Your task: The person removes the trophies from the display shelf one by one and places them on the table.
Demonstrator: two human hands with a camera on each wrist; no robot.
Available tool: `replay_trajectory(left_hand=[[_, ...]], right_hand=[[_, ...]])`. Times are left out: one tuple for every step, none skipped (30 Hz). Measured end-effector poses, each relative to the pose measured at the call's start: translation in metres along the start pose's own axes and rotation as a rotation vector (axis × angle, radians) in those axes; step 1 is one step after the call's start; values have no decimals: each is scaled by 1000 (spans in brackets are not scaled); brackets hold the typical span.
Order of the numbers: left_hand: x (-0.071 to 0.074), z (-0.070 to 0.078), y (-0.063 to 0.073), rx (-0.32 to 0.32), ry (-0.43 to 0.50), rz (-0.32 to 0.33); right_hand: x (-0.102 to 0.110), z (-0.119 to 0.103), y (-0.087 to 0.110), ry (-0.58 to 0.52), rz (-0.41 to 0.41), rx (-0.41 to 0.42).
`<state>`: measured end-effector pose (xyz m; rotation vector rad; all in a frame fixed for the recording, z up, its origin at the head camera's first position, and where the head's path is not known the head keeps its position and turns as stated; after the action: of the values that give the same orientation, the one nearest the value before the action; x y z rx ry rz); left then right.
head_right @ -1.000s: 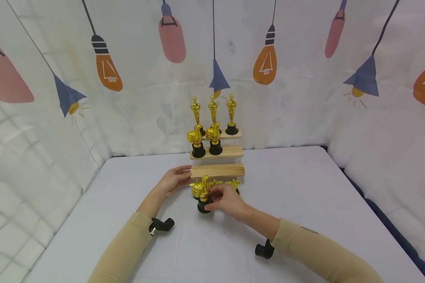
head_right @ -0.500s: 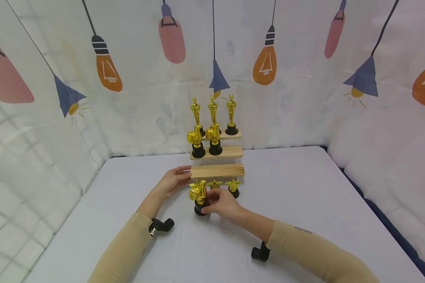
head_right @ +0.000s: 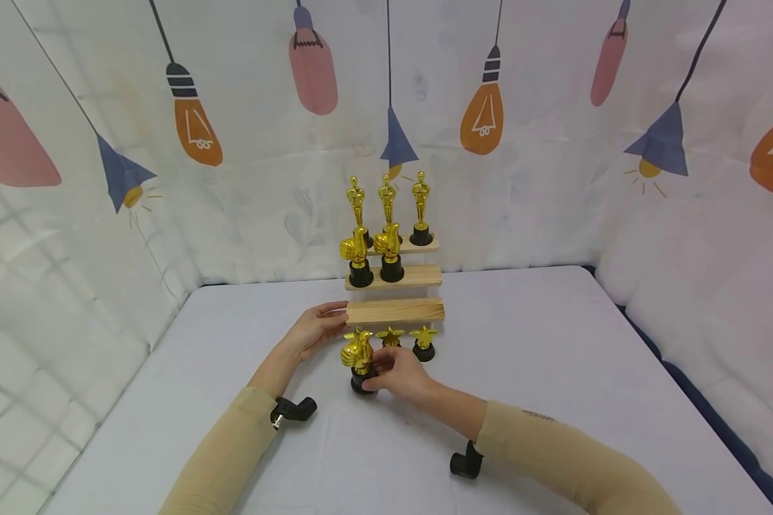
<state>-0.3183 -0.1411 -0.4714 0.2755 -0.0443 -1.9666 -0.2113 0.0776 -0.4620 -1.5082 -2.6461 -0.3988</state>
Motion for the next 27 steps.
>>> replay_trajectory(left_hand=[[0,0,0,0,0,1],[0,-1,0,0,1,2],[0,-1,0,0,2,3],[0,-1,0,0,2,3],[0,-1,0,1,3,4],[1,-2,0,1,2,4],[1,-2,-1,1,3,6],[1,-2,-1,2,3,6],[1,-2,-1,2,3,6],[1,-2,-1,2,2,5],[1,-2,-1,3,3,7],[1,-2,-1,3,4,8],[2,-2,-1,3,6,8],[2,-3,-2,3,7,8],[2,-3,-2,1,9,7],[2,-3,-2,0,12,8],[2,-3,-2,0,13,8],[2,-3,-2,-1,16,7],[2,-2,-2,-1,17,7],[2,-2,-2,-2,17,7],[1,-2,-2,-2,15,7],[1,-2,-2,-1,15,7],[1,-2,-1,-1,15,8],[0,-2,-1,1,18,10],[0,-1,-1,0,15,10],[0,-1,-2,1,16,12],[0,-2,-2,1,16,12]], right_hand=[[-1,1,-1,2,0,-1],[-2,1,-2,3,2,-2],[-3,2,-2,3,5,-3],[-3,2,-3,2,8,-2],[-4,2,-3,-1,11,0],[-5,2,-3,-2,15,2],[-6,2,-4,-6,19,0],[-7,2,-4,-7,21,-1],[-7,1,-4,-6,24,-3],[-8,1,-4,-6,26,-4],[-9,0,-4,-4,29,-6],[-10,0,-5,-4,33,-10],[-11,0,-5,-3,34,-13],[-12,0,-6,-2,36,-12],[-12,0,-6,1,41,-9],[-13,-1,-6,6,45,-7],[-13,-1,-7,9,49,-4],[-14,0,-7,14,53,0],[-14,-1,-7,19,56,4],[-15,-1,-7,21,60,8],[-15,-1,-7,24,63,11],[-16,0,-7,25,68,11],[-16,0,-8,25,70,13],[-16,0,-8,26,73,13],[-16,0,-8,27,74,15],[-16,0,-9,25,76,13],[-16,1,-9,22,79,12]])
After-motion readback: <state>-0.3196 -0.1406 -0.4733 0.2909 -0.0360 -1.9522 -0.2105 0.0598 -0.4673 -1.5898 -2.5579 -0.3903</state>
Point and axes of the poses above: each hand's wrist, its own y-axis away from the middle knuckle, its own x-axis out of the back of the hand, z = x × y, the point moved 1 cm from there along -y, towards the middle knuckle, and after that the axes turned 12 degrees about -z, right-handed, at the moved point
